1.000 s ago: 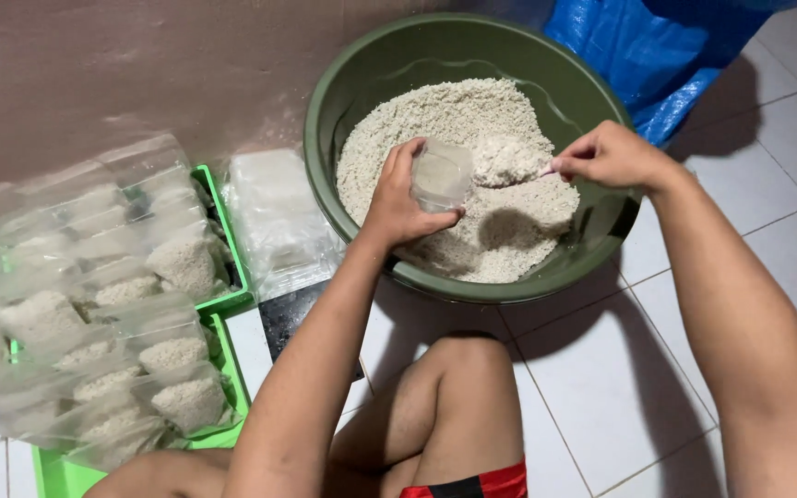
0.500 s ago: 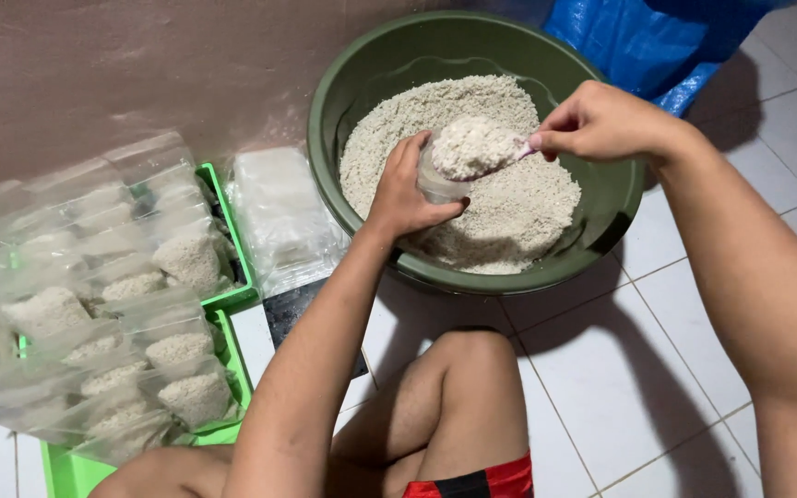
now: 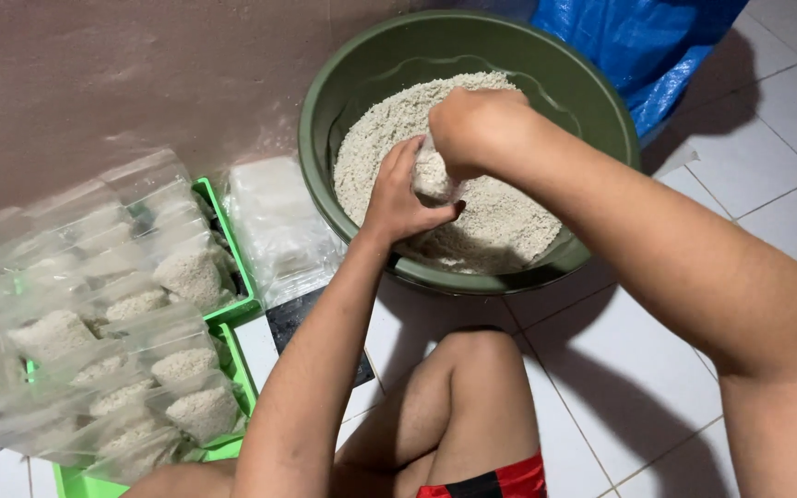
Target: Filling small plastic bags with grains from a large tub, weighing them on a digital scale, and placing them into a tray.
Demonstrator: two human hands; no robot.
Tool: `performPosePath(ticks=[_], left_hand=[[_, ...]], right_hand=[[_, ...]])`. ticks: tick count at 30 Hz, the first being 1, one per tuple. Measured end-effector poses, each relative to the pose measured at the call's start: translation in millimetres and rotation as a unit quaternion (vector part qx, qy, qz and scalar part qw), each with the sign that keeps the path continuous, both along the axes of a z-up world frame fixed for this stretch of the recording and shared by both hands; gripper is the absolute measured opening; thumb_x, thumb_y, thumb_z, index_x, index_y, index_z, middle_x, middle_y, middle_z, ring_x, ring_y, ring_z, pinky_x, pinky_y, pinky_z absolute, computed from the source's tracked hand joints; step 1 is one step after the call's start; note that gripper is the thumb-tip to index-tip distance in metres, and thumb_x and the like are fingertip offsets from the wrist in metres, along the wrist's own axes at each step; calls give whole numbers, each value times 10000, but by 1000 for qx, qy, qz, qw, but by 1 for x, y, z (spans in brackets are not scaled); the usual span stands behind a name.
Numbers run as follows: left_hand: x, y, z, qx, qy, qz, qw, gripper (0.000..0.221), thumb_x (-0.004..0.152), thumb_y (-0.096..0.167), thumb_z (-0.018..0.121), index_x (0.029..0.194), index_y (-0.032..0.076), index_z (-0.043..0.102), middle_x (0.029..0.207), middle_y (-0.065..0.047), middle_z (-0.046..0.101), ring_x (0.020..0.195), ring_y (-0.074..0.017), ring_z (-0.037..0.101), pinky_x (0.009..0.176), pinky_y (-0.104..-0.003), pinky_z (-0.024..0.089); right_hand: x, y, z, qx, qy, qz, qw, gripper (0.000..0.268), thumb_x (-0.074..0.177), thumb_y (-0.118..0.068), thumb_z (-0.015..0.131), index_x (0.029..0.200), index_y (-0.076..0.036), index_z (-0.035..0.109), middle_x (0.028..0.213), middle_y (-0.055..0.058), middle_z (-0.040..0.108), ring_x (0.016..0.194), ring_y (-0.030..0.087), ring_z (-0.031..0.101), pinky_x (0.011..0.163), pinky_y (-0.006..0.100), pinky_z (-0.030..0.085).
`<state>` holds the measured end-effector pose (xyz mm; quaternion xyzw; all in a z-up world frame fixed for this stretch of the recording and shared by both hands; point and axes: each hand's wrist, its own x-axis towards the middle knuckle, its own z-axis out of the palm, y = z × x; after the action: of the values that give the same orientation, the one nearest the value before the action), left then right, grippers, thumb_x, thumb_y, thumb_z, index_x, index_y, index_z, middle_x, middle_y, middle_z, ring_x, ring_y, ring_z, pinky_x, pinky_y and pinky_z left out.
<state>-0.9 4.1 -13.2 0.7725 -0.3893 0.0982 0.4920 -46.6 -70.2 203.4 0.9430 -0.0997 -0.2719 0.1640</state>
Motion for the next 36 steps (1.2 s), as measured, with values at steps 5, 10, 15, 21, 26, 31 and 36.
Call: performPosePath(ticks=[5,10,15,21,26,31,36], left_hand=[[-2,1,4,-38,-1,12,999,939,664,435,860,1391,10,445,1332,-179,548,1246,-334,530,1030,-412,433],[-1,0,15,-78,-36,-34,996,641,652,328,847,1164,47,584,1176,-174,615,1125,-352,572,895,-443,480],[4,4,0,-38,-14,31,999,880,621,333,893,1320,-3,478,1245,-173,595,1145,-328,592,983,-412,481],[-7,10,7,-143,-33,106,984,749,664,313,872,1251,-9,537,1179,-156,645,1065,-271,654,932,-339,571],[-10,9,10,-58,41,75,995,825,622,377,849,1302,70,496,1223,-110,622,1095,-256,622,902,-368,533],[-12,7,11,-139,35,60,988,902,515,315,914,1286,75,513,1123,-160,633,1088,-371,638,981,-487,501],[-15,10,16,-133,38,59,989,935,496,302,897,1317,112,492,1139,-124,625,1086,-348,641,987,-482,504]], right_hand=[[7,8,1,-26,-59,28,998,262,837,-195,748,1086,-119,715,1094,34,678,980,288,684,722,400,539],[12,18,-19,-58,-29,65,996,619,701,-240,933,1241,-134,650,1300,35,585,1162,276,605,818,359,525],[-9,15,21,-31,-117,60,991,184,907,-110,608,998,-146,763,966,48,729,898,300,721,665,384,547],[-55,-20,90,5,-174,-7,985,225,852,-187,643,938,11,709,832,175,713,698,375,684,508,494,521],[-38,-80,38,-37,-140,-10,989,278,862,-242,602,893,12,709,811,141,694,673,307,678,524,408,531],[21,-179,-166,82,-154,10,985,293,792,-261,686,992,-65,774,954,214,752,914,431,726,703,604,562],[48,-175,-239,227,-148,85,959,278,814,-301,623,872,-71,769,885,224,729,898,429,707,733,523,574]])
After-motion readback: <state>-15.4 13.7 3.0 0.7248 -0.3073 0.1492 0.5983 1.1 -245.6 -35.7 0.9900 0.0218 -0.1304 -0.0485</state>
